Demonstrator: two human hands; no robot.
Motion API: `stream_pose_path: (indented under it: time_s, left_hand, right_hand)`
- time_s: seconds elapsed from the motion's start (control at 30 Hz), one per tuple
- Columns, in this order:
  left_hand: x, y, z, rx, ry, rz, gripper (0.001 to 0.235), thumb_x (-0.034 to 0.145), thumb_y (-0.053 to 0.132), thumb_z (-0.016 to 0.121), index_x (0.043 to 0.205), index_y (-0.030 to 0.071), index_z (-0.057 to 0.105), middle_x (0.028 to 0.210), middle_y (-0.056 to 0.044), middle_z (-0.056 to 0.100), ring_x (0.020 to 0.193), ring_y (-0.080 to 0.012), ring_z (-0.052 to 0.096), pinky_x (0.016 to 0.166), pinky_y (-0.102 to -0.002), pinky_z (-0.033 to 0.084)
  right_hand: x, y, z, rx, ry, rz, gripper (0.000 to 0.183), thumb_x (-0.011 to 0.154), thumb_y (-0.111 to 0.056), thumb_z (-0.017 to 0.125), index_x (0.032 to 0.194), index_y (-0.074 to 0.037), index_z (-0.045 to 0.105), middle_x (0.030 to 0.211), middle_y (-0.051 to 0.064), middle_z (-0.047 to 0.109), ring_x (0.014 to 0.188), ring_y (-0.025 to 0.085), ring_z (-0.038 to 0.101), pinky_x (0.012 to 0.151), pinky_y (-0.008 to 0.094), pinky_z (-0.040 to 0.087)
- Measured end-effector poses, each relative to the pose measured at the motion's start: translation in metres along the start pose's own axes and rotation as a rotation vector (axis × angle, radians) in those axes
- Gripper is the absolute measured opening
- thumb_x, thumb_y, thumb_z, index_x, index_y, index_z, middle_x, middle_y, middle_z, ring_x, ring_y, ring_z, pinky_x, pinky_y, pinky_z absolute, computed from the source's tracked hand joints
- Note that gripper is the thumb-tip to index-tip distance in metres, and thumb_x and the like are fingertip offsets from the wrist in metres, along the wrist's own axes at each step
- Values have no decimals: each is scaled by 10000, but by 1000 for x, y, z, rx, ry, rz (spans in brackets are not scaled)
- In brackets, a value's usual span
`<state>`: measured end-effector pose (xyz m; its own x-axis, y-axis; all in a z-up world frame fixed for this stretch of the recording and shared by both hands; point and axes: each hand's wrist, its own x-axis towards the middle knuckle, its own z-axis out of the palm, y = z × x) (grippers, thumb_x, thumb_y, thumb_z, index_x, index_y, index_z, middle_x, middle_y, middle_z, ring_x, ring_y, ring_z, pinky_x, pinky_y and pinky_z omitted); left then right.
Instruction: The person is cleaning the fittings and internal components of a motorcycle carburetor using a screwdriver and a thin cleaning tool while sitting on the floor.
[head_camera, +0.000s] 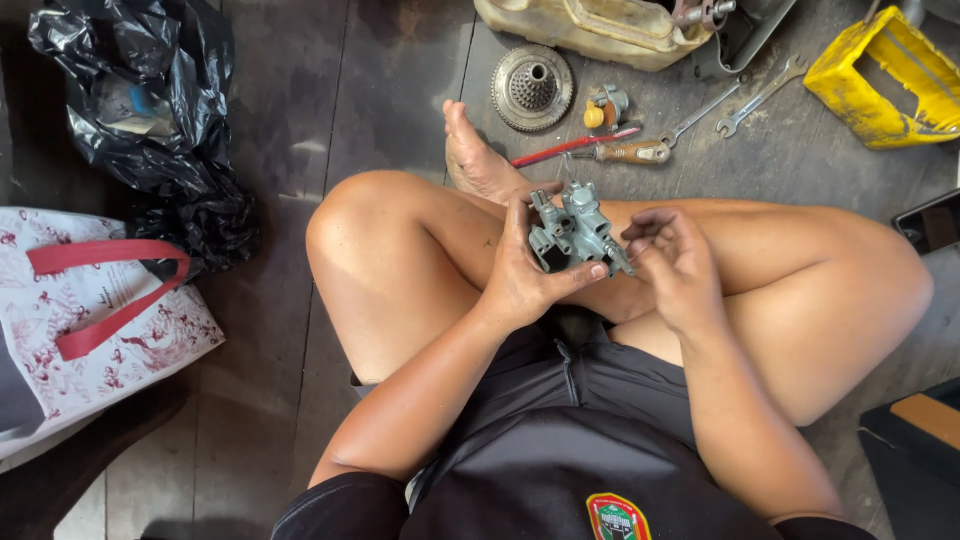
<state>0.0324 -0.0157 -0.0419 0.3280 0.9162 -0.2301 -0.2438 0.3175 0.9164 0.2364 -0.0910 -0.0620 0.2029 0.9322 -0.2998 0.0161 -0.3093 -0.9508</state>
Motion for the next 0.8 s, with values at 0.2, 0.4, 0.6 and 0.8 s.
stream_pose_path:
  time_s: [0.2,0.4,0.6,0.8]
  left_hand:
    - [0,0,5,161,-134,-75,877,618,342,992,1307,110,501,1047,-184,655,978,-332,684,890,-489,557]
    - [1,2,7,188,-192,-48,781,627,318,982,1250,135,547,994,-157,667,938,-282,677,856,-463,557]
    - [3,-1,5,113,-236,7,674,666,273,965,1229,142,618,941,-103,681,914,-177,637,854,-390,554]
    - [5,-1,-2,114,-325,-30,727,699,290,911,1325,132,575,946,-116,667,909,-215,642,837,-415,554]
  right_hand:
    - [-4,-8,14,77,-16,-96,463,1030,-305,567,1324,52,580,1121,184,654,994,194,636,807,331,558]
    - [-9,-17,27,128,24,-126,406,1026,-271,575,1276,45,625,1122,143,676,1020,135,617,846,310,552]
    - [-7,-14,23,210,87,-147,389,1007,-231,606,1268,56,631,1161,168,671,1059,169,624,892,319,551]
    - [-9,-8,22,280,56,-72,319,990,-149,621,1250,35,641,1055,88,632,966,125,607,820,280,550]
